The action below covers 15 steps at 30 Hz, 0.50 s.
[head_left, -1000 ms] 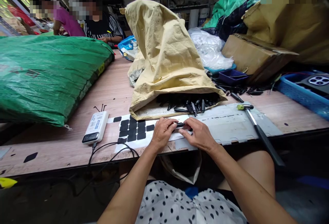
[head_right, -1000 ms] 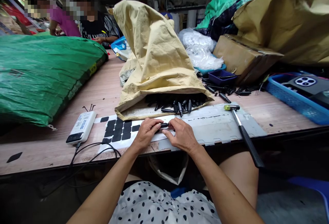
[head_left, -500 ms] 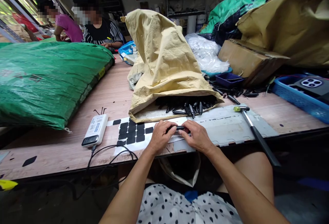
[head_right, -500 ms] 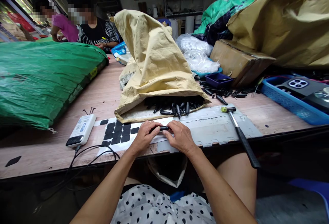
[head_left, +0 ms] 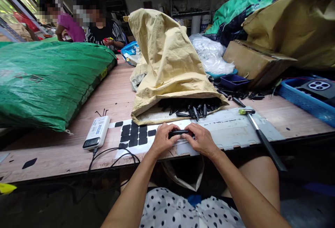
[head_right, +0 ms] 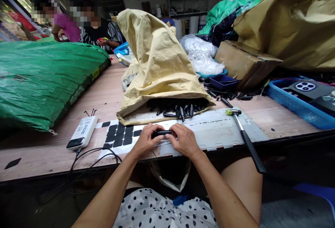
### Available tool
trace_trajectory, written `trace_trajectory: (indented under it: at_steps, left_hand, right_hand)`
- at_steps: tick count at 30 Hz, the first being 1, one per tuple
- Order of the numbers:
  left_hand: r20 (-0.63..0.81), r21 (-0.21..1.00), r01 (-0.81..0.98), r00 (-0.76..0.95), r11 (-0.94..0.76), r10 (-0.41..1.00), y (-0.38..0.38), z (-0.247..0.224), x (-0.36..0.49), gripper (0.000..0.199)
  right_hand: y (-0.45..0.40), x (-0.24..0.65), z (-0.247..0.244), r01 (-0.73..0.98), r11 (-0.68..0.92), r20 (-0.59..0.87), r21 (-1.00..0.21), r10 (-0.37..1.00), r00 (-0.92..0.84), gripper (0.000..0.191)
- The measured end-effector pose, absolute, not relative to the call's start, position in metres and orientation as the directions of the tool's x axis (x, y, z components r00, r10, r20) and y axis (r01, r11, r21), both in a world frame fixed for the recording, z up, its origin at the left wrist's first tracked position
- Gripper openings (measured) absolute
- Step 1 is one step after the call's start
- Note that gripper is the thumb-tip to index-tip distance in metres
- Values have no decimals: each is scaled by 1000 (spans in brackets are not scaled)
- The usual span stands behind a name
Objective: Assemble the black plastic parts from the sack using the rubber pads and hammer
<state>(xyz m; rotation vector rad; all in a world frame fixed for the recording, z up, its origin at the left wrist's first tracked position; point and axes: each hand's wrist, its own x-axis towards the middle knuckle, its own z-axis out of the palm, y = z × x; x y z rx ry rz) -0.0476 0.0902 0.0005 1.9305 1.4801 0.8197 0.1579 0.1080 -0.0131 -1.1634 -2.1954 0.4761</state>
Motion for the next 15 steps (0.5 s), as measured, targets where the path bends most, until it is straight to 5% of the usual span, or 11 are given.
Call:
trace_trajectory:
  at_steps: [15]
  left_hand:
    - [114, 751, 628, 182, -204, 977, 91, -1, -47, 16]
  right_hand:
    - [107, 159, -12, 621, 594, 354, -511, 804, -478, 16]
